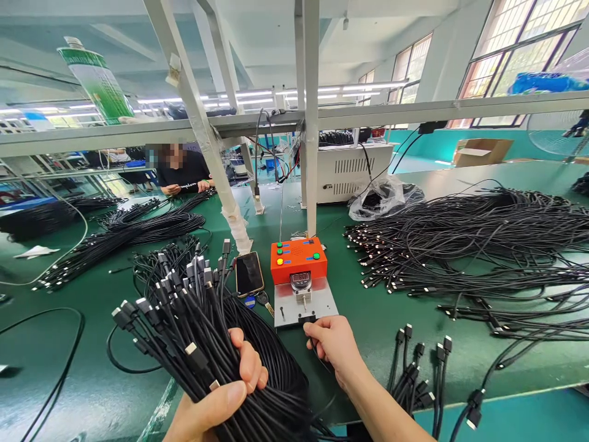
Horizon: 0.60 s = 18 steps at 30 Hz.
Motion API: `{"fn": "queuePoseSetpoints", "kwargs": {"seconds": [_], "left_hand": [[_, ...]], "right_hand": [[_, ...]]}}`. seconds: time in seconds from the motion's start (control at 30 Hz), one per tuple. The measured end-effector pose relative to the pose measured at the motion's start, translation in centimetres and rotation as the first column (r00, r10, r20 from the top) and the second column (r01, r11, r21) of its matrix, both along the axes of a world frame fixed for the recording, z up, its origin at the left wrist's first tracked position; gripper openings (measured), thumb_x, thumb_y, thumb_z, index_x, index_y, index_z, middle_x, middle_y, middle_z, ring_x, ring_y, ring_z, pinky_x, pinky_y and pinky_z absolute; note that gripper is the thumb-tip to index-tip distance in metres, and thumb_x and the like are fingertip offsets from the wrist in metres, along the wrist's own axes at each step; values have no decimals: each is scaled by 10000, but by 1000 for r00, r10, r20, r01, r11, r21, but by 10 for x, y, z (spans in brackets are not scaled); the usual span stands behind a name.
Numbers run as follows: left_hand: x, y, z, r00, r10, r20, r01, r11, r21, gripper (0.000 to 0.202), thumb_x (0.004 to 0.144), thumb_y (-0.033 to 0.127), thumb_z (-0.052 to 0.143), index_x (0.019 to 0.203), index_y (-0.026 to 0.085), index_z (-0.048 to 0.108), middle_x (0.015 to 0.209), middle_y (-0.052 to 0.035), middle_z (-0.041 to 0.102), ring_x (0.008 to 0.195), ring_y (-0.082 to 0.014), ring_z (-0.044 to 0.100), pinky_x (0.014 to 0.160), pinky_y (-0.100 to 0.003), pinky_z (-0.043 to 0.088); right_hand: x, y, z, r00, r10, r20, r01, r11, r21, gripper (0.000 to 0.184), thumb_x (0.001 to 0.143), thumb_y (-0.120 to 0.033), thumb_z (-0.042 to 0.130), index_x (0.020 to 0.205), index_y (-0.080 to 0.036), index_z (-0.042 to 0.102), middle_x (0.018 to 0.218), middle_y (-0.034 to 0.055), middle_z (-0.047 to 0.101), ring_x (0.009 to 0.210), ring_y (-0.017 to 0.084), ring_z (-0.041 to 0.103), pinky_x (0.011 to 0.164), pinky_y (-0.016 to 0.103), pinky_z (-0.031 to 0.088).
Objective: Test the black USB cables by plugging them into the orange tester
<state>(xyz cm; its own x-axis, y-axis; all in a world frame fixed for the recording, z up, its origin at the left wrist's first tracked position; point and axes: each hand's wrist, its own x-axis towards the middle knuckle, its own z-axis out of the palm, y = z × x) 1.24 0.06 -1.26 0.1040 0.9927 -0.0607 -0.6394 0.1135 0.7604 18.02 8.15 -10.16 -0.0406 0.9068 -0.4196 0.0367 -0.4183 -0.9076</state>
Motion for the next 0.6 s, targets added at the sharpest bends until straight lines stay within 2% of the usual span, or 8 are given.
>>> {"fn": "queuePoseSetpoints", "kwargs": {"seconds": [0.6], "left_hand": [[0, 1, -1, 1000, -4, -12, 5, 1000, 17, 362, 628, 194, 638, 963, 256, 515, 692, 6, 573, 614, -125, 495, 646, -309, 409]], "right_hand": [[-1, -1, 6, 1000, -10, -7, 10, 1000, -4, 297, 636, -387, 614, 528, -125, 521, 436, 10, 553, 285, 23, 323, 326, 166, 166]]}}
